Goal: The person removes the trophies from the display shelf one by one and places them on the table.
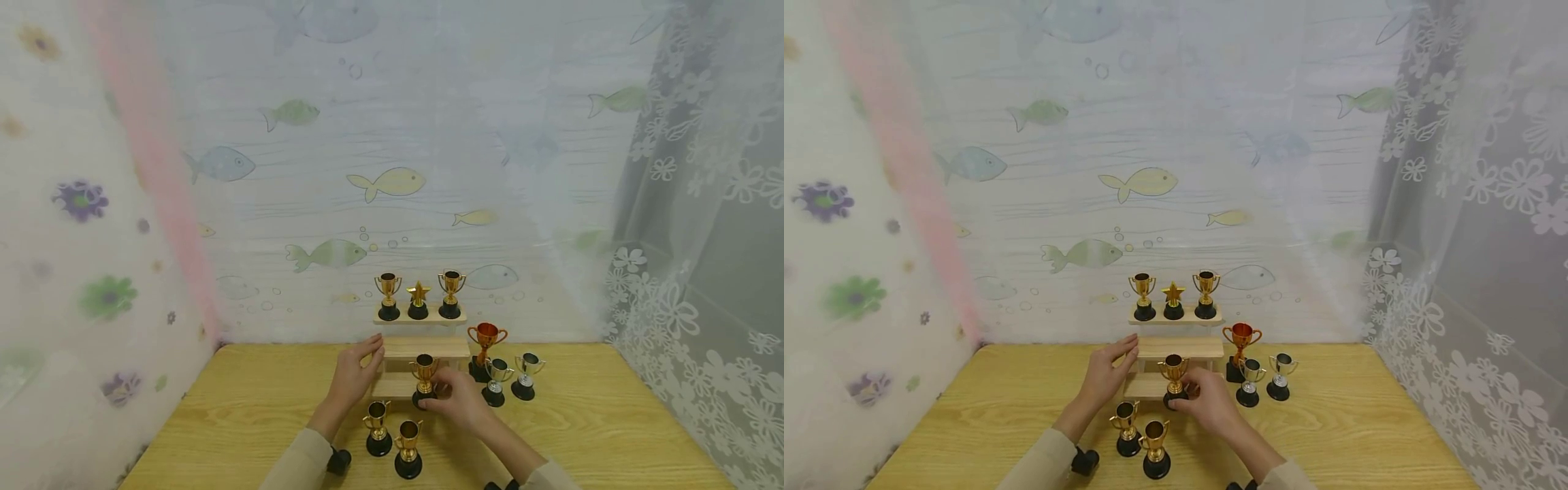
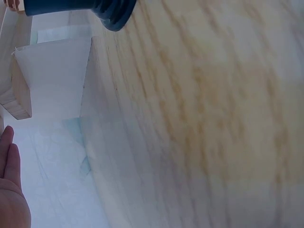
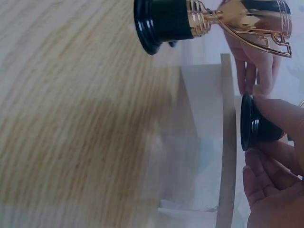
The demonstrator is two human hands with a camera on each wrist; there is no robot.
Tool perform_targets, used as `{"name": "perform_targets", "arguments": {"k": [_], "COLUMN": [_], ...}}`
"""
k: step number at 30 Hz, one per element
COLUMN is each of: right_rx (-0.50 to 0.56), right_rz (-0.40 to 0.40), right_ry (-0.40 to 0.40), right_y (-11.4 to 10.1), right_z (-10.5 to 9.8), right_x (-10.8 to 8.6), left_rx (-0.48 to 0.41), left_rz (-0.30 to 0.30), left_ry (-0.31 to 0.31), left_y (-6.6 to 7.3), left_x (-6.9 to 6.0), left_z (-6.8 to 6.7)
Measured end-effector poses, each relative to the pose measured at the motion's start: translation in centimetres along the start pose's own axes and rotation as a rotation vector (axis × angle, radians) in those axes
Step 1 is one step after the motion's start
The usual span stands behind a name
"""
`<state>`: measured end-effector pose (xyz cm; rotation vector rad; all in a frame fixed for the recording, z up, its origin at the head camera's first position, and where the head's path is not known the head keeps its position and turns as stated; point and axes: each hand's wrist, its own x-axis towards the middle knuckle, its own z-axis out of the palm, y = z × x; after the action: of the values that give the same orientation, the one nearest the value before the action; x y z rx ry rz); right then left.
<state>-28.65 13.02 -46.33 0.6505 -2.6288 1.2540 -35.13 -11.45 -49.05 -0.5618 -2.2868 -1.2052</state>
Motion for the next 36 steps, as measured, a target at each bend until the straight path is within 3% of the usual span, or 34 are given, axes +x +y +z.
{"name": "perform_targets", "arguments": {"k": [9, 21, 31, 36], "right_rx": [-0.010, 0.062, 0.037, 0.037], "right_rz": [-0.016, -0.041, -0.077, -0.092], "right_ry": [-0.017, -0.051, -0.070, -0.092], "right_y": [0.3, 0.6, 0.8, 1.0], "right_z": [-0.1, -0.2, 0.1, 0.8], "right_x": [-0.5, -1.4, -2.0, -2.1], "left_rx": [0.007, -0.008, -0.006, -0.005], "left_rz": [-0.003, 0.007, 0.034, 0.012], "left_ry": [0.007, 0.012, 0.020, 0.010], "left_y": [0.0, 0.0, -0.3, -0.2], "left_x": [0.0, -0.1, 0.0, 0.0], "left_z": [0.1, 0.1, 0.3, 0.2]}}
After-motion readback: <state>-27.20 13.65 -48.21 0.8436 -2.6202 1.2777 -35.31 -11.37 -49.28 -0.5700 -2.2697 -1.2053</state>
